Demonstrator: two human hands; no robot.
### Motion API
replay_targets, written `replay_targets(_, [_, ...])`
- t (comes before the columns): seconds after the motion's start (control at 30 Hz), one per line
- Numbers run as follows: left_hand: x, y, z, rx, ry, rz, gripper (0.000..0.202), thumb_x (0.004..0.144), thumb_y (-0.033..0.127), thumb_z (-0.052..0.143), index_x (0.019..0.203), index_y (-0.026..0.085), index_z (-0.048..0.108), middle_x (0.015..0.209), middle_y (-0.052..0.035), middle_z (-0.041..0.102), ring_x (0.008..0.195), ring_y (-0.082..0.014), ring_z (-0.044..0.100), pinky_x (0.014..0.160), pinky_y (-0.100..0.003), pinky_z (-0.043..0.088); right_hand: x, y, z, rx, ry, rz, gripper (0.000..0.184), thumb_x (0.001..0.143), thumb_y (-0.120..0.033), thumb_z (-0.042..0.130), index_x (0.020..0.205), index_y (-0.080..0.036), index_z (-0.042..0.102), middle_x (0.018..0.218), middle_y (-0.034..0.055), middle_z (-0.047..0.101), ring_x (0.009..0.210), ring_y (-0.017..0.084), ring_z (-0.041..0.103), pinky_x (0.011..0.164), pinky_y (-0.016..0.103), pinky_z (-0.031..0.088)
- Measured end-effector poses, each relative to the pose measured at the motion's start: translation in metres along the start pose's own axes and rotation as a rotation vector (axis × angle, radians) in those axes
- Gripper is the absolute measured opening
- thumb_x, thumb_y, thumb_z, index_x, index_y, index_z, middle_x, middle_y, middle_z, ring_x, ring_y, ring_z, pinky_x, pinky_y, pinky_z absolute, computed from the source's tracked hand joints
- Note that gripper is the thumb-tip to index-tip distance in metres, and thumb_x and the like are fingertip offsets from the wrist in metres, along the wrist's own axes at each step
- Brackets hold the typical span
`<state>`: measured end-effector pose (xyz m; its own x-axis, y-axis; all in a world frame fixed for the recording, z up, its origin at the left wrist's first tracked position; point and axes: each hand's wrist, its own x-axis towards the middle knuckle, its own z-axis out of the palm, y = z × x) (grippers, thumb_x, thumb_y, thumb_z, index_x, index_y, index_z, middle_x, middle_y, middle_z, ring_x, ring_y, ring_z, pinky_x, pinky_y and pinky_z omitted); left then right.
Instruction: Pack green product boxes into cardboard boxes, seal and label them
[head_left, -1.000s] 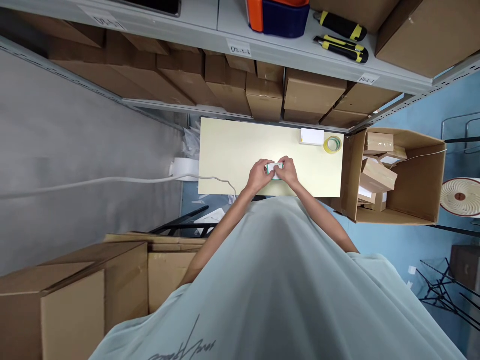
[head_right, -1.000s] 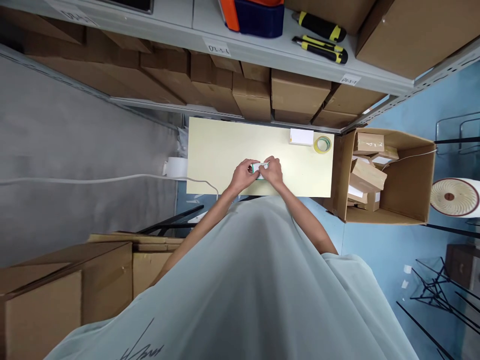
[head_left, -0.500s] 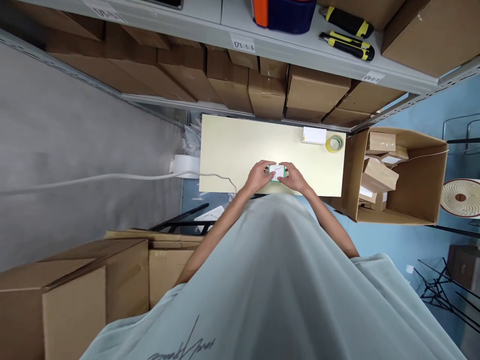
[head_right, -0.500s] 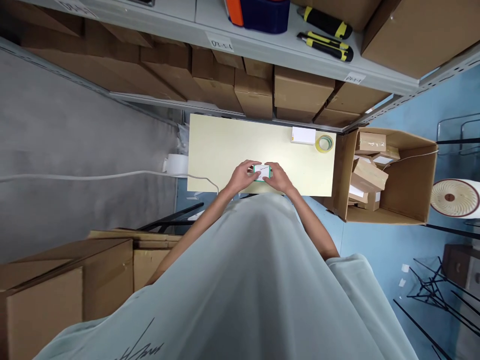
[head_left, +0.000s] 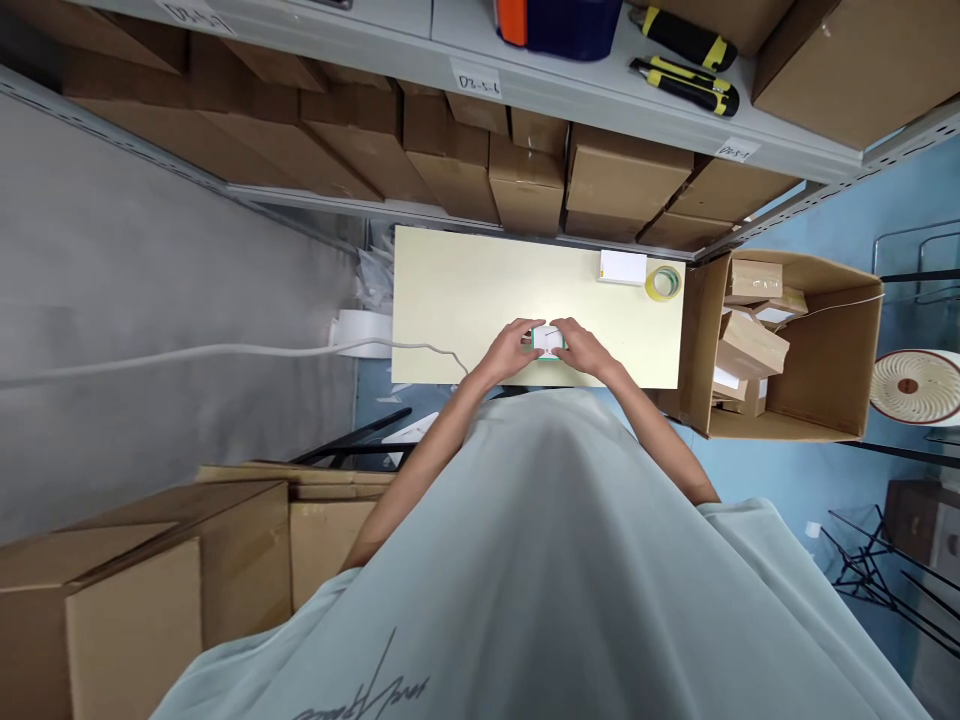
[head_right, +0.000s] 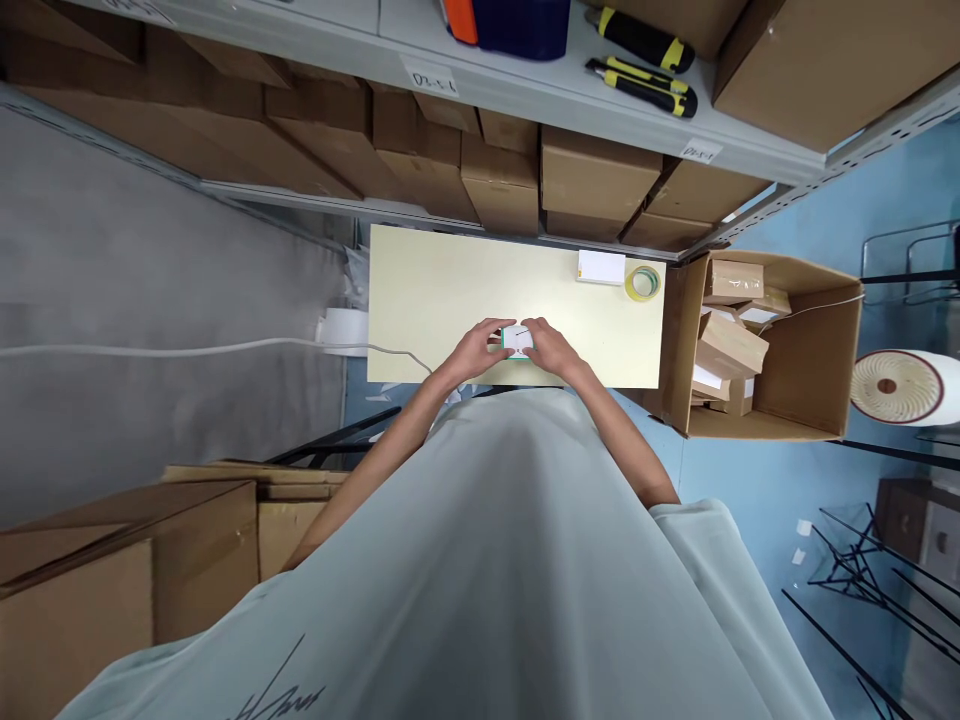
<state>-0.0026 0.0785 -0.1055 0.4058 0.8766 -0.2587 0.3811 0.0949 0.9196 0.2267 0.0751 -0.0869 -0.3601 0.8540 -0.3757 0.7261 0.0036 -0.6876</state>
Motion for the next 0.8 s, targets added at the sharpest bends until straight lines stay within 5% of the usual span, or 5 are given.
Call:
replay_targets(0.37, [-0.007, 0.003, 0.002, -0.016, 0.001, -0.004, 0.063, 0.088, 0.023, 0.08, 0.15, 0.027, 0.072, 0.153, -0.0106, 0.068, 0.136, -0.0287, 0.07, 0.114, -0.046, 0.064, -0.007, -0.005, -0.007, -0.015, 0.023, 0.063, 0.054, 0.086, -0.017, 0.084, 0.138, -0.023, 0.07, 0.134, 0.0119, 0.071, 0.107, 0.029, 0.075, 0.1, 0.046, 0.062])
replay_targets(0.57, [-0.01, 0.0, 0.009, 0.01, -0.056, 0.032, 0.064, 0.085, 0.013, 0.073, 0.148, 0.028, 0.075, 0.158, -0.0102, 0.069, 0.141, -0.0302, 0.068, 0.117, -0.048, 0.061, -0.002, -0.019, 0.006, -0.124, -0.119, 0.176, 0.055, 0.088, -0.029, 0.089, 0.137, -0.02, 0.066, 0.135, 0.0147, 0.066, 0.105, 0.032, 0.075, 0.096, 0.045, 0.062])
replay_targets(0.8, [-0.016, -0.008, 0.003, 0.004, -0.005, 0.017, 0.067, 0.094, 0.027, 0.069, 0.16, 0.024, 0.066, 0.165, -0.013, 0.065, 0.149, -0.03, 0.064, 0.124, -0.048, 0.056, -0.006, -0.028, 0.015, -0.146, -0.037, 0.096, 0.06, 0.101, -0.034, 0.074, 0.155, -0.013, 0.057, 0.149, 0.0225, 0.06, 0.132, 0.037, 0.068, 0.115, 0.053, 0.057])
